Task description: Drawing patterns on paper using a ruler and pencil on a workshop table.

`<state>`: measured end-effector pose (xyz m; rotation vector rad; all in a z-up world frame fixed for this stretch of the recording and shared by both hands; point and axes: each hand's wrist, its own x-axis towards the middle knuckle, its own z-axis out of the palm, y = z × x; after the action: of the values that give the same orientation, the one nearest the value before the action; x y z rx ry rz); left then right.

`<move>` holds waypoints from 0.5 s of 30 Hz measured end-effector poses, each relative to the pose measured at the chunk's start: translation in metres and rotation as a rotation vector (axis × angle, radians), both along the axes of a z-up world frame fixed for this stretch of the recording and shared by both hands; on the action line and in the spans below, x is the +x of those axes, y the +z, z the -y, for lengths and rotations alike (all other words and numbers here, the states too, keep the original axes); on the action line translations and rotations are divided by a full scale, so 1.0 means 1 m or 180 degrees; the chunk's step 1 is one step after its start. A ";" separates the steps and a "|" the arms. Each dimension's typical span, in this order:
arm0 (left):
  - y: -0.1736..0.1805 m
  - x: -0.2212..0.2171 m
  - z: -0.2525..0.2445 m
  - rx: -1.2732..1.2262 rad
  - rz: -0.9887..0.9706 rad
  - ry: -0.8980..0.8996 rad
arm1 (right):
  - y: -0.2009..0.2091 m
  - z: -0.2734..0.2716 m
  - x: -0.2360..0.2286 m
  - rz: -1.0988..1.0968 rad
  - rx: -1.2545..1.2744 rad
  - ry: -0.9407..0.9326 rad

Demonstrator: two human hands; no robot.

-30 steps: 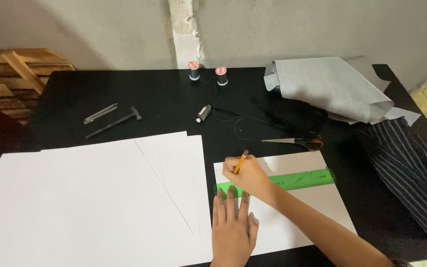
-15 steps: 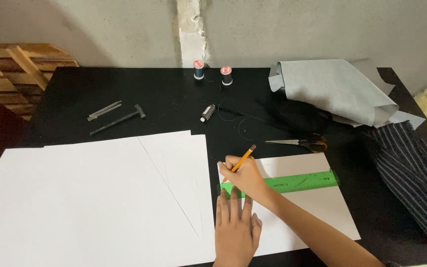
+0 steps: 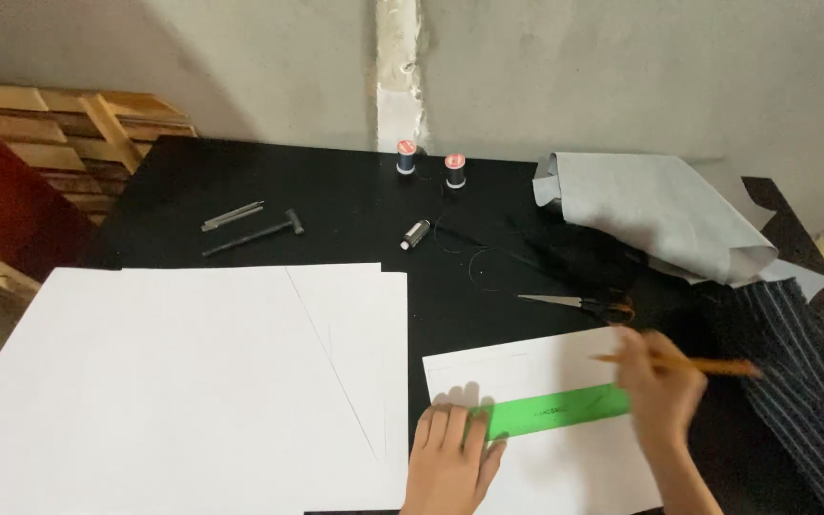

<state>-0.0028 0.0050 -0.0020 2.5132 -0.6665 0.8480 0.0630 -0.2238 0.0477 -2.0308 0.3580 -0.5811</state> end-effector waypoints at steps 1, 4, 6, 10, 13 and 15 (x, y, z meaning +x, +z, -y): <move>0.003 0.000 0.001 0.0060 0.0015 0.0034 | -0.004 0.013 -0.008 0.0448 0.0528 -0.0105; 0.001 -0.006 0.008 0.0348 -0.0168 0.0087 | 0.000 0.035 -0.038 0.0842 0.1034 -0.0464; -0.002 -0.007 0.013 0.0591 -0.0355 0.0104 | 0.000 0.040 -0.057 0.0802 0.1021 -0.0726; -0.003 0.001 0.018 0.0908 -0.0605 0.0098 | -0.011 0.035 -0.082 0.1071 0.0310 -0.0431; -0.009 0.014 0.019 0.1453 -0.0629 0.0023 | -0.028 0.040 -0.097 0.1245 -0.0229 -0.0004; -0.002 0.021 0.018 0.1822 -0.0617 -0.0019 | -0.027 0.038 -0.107 0.1300 -0.0536 0.0186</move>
<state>0.0187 -0.0129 -0.0040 3.0394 -0.9554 0.4380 -0.0445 -0.2615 0.0209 -2.0109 0.0050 -0.9936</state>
